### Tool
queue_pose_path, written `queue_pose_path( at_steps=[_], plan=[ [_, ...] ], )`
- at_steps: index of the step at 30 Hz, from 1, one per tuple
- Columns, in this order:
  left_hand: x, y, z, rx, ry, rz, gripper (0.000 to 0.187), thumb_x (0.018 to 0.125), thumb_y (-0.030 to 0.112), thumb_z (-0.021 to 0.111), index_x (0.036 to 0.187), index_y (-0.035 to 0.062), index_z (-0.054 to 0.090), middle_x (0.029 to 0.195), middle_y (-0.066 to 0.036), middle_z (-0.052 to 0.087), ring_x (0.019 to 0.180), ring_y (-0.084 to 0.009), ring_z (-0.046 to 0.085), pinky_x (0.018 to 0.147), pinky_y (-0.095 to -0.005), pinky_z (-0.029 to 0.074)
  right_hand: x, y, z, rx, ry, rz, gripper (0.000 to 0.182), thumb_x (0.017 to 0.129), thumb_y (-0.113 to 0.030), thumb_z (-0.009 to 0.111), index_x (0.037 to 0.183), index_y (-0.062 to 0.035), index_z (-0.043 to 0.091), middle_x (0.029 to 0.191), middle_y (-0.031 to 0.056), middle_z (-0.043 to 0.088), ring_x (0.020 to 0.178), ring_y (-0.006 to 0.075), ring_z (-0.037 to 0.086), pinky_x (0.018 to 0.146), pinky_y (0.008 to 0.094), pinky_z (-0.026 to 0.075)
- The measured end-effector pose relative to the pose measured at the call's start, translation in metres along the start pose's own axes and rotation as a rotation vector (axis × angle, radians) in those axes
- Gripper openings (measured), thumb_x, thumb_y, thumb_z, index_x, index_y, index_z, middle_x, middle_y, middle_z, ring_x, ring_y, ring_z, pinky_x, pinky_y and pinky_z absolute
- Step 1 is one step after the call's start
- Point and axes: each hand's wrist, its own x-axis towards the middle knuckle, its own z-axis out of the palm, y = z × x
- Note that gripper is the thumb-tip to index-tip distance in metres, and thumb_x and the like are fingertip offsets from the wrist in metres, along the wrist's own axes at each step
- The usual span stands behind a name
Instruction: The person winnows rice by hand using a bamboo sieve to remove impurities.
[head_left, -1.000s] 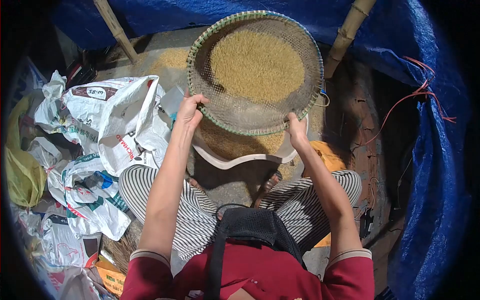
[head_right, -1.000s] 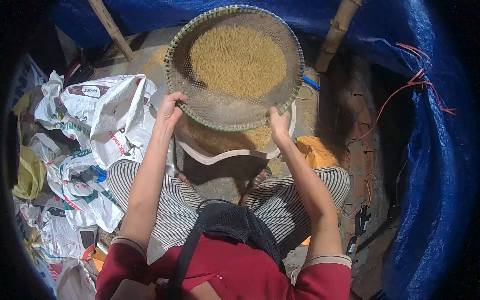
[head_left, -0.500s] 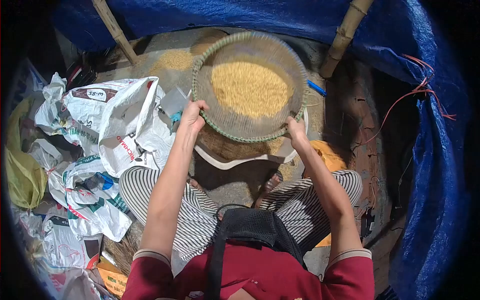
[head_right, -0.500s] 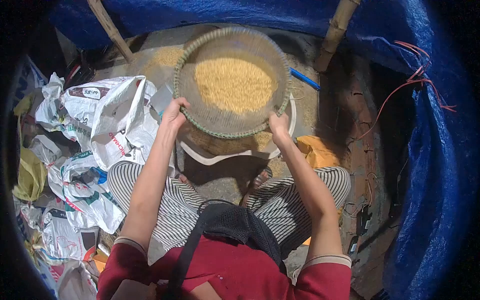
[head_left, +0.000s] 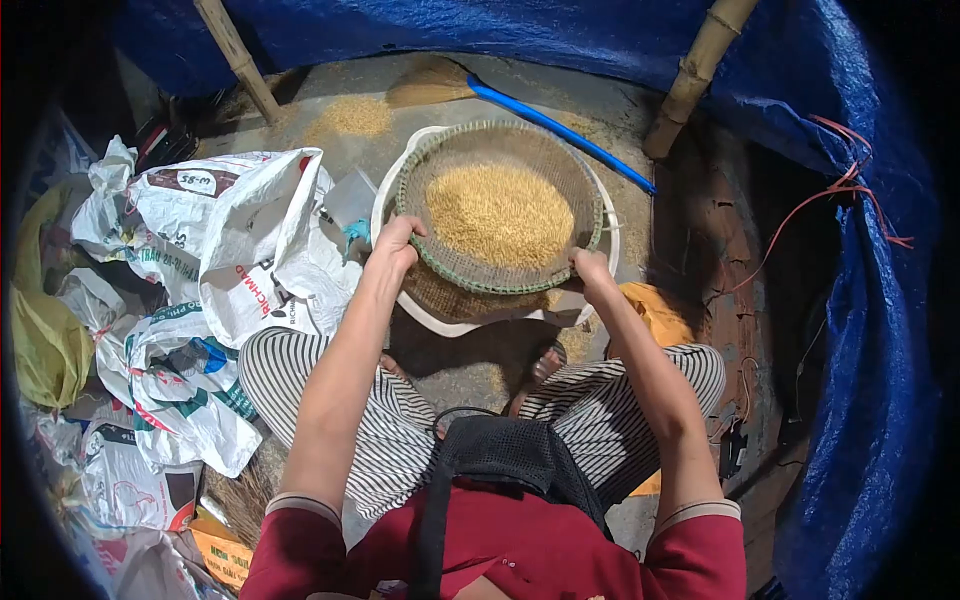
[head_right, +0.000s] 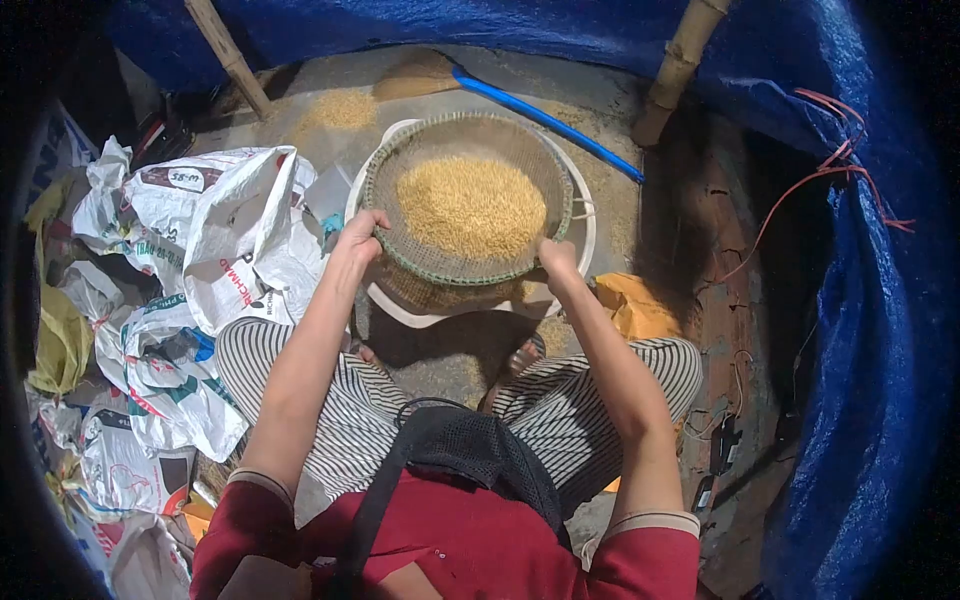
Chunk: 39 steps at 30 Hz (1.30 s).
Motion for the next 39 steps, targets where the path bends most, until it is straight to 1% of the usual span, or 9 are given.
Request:
queue_pose_path(
  at_steps=[8,12,14,18,23,27,36,38,39],
  plan=[
    [-0.03,0.042,0.034,-0.132,-0.183,0.171,0.066,0.052,-0.019,0.041,0.112,0.0078,0.042,0.097,-0.009,0.048,0.081,-0.0246,0.05,0.067,-0.0337,0.046,0.019,0.0,-0.003,0.037,0.157,-0.466,0.034,0.071,-0.012,0.047,0.103,0.0014,0.046,0.087,0.0108,0.052,0.074,0.0202,0.053,0.063,0.0345,0.046],
    [-0.013,0.015,0.021,-0.097,-0.071,0.032,0.061,0.05,-0.016,0.043,0.107,0.0053,0.045,0.096,-0.009,0.049,0.085,-0.0247,0.048,0.069,-0.0346,0.045,0.016,-0.003,-0.001,-0.013,0.141,-0.249,0.035,0.073,-0.012,0.046,0.101,0.0071,0.05,0.092,0.0153,0.057,0.082,0.0228,0.054,0.073,0.0333,0.042],
    [-0.007,0.005,0.011,-0.072,0.021,-0.079,0.059,0.049,-0.015,0.043,0.105,0.0048,0.046,0.097,-0.009,0.048,0.087,-0.0256,0.047,0.071,-0.0354,0.044,-0.006,-0.008,0.0,-0.011,0.021,-0.05,0.028,0.072,-0.011,0.048,0.092,0.008,0.049,0.083,0.0129,0.053,0.072,0.0202,0.053,0.059,0.0339,0.046],
    [-0.015,0.007,0.015,0.017,0.177,-0.197,0.052,0.052,-0.014,0.042,0.1,0.0037,0.047,0.095,-0.012,0.049,0.087,-0.0303,0.05,0.073,-0.0474,0.045,0.034,0.029,-0.005,-0.152,0.066,-0.07,0.026,0.072,-0.013,0.049,0.085,0.0101,0.052,0.077,0.0129,0.053,0.063,0.0216,0.054,0.055,0.0335,0.045],
    [-0.036,0.03,0.042,-0.111,-0.192,0.128,0.059,0.053,-0.017,0.04,0.108,0.0038,0.043,0.098,-0.012,0.049,0.088,-0.0291,0.05,0.074,-0.0394,0.047,0.045,0.03,-0.009,0.028,0.106,-0.273,0.03,0.07,-0.012,0.048,0.094,0.0069,0.049,0.077,0.0111,0.053,0.065,0.0197,0.052,0.056,0.0333,0.044],
    [-0.042,0.037,0.04,-0.131,-0.159,0.28,0.06,0.053,-0.017,0.04,0.11,0.0028,0.042,0.098,-0.013,0.05,0.088,-0.0285,0.05,0.074,-0.0375,0.046,0.033,0.02,-0.003,0.001,0.206,-0.455,0.032,0.072,-0.014,0.048,0.1,0.0015,0.049,0.079,0.0098,0.054,0.069,0.019,0.052,0.06,0.0322,0.043],
    [0.032,-0.026,-0.052,-0.274,0.004,-0.221,0.052,0.05,-0.013,0.042,0.101,-0.0007,0.047,0.095,-0.012,0.047,0.086,-0.0262,0.046,0.078,-0.0394,0.041,-0.052,-0.025,0.021,-0.482,0.228,-0.744,0.036,0.073,-0.015,0.049,0.1,0.0075,0.048,0.083,0.0274,0.056,0.078,0.0305,0.058,0.068,0.0362,0.044],
    [0.016,-0.009,-0.02,-0.149,0.105,-0.136,0.057,0.051,-0.012,0.041,0.106,-0.0005,0.045,0.095,-0.011,0.048,0.087,-0.0244,0.045,0.077,-0.0362,0.041,-0.01,-0.012,0.009,-0.36,0.199,-0.792,0.037,0.073,-0.016,0.048,0.101,0.0088,0.047,0.084,0.0286,0.056,0.079,0.0309,0.058,0.069,0.037,0.043],
    [0.002,-0.005,-0.002,-0.091,-0.026,0.114,0.062,0.051,-0.012,0.042,0.112,0.0002,0.043,0.097,-0.009,0.047,0.088,-0.0225,0.044,0.076,-0.0308,0.04,0.011,0.001,0.003,-0.265,0.182,-0.641,0.035,0.073,-0.016,0.047,0.099,0.008,0.049,0.087,0.0223,0.057,0.082,0.0326,0.057,0.073,0.0401,0.043]
  ],
)
